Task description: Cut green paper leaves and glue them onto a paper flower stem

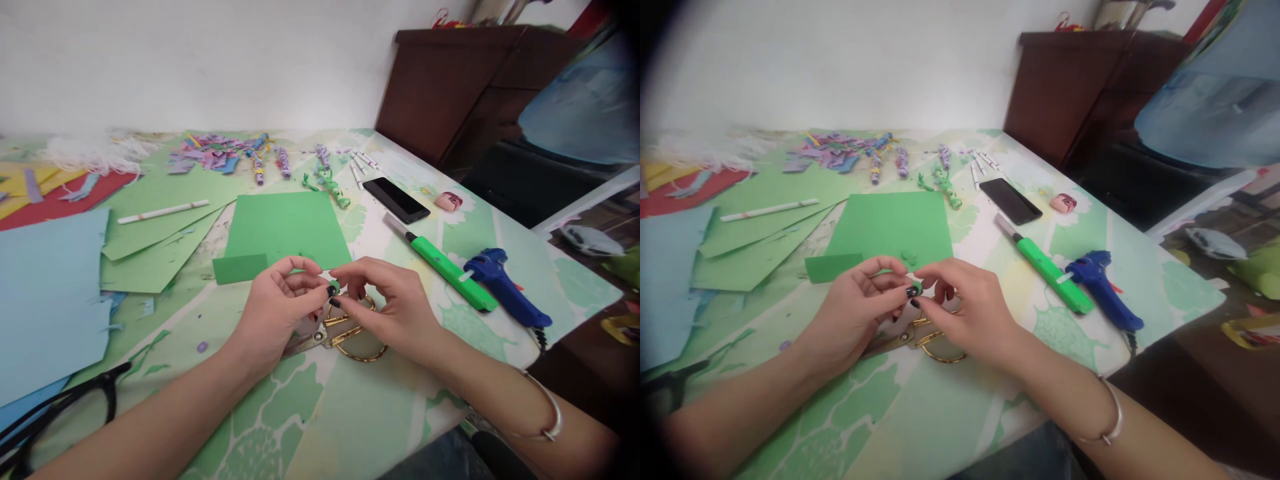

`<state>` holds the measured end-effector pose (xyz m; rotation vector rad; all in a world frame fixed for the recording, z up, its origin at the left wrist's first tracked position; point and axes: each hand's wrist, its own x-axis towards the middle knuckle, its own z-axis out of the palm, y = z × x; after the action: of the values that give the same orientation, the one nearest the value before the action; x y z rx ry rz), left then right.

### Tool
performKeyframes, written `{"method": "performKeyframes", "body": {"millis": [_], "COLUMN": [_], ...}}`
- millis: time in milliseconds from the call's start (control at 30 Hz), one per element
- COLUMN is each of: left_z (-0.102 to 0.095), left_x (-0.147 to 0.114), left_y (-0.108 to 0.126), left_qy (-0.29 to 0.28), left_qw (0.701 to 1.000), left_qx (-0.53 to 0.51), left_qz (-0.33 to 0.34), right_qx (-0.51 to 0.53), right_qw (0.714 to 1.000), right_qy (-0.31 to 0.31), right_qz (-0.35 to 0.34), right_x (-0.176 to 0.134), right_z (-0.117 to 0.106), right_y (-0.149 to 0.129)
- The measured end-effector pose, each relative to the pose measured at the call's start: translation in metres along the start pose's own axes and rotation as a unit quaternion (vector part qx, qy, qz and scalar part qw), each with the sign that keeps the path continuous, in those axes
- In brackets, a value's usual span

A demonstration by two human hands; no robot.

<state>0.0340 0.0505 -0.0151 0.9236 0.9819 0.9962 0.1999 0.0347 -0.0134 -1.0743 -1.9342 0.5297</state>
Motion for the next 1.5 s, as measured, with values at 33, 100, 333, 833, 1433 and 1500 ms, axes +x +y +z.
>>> {"method": "performKeyframes", "body": {"millis": [33, 100, 333, 833, 1433, 1500], "left_z": [-0.0001, -0.0003, -0.0015, -0.0005, -0.0047, -0.0050], "left_x": [-0.0002, -0.0004, -0.0003, 0.0012, 0.0010, 0.0011], "left_y": [-0.0003, -0.0009, -0.0021, -0.0037, -0.0047, -0.0043], "left_qy": [-0.001, -0.003, -0.002, -0.027, -0.051, -0.054], "left_qw": [1.000, 1.000, 1.000, 0.999, 0.998, 0.998], "left_qx": [-0.004, -0.009, -0.010, -0.020, -0.019, -0.014], "left_qz": [-0.002, -0.004, 0.002, 0.038, 0.032, 0.035], "right_qx": [0.004, 0.013, 0.043, 0.300, 0.368, 0.372], "right_qw": [1.000, 1.000, 0.998, 0.927, 0.892, 0.890], "right_qy": [-0.002, -0.005, -0.016, -0.027, -0.054, -0.055], "right_qz": [0.003, 0.007, 0.039, 0.224, 0.258, 0.258], "right_x": [-0.0003, -0.0006, -0.0002, 0.0066, 0.0076, 0.0078], "right_z": [0.0003, 0.0008, 0.0005, 0.0000, -0.0002, 0.0000], "right_y": [0.0001, 0.0003, -0.0015, 0.0028, 0.0046, 0.0052]}}
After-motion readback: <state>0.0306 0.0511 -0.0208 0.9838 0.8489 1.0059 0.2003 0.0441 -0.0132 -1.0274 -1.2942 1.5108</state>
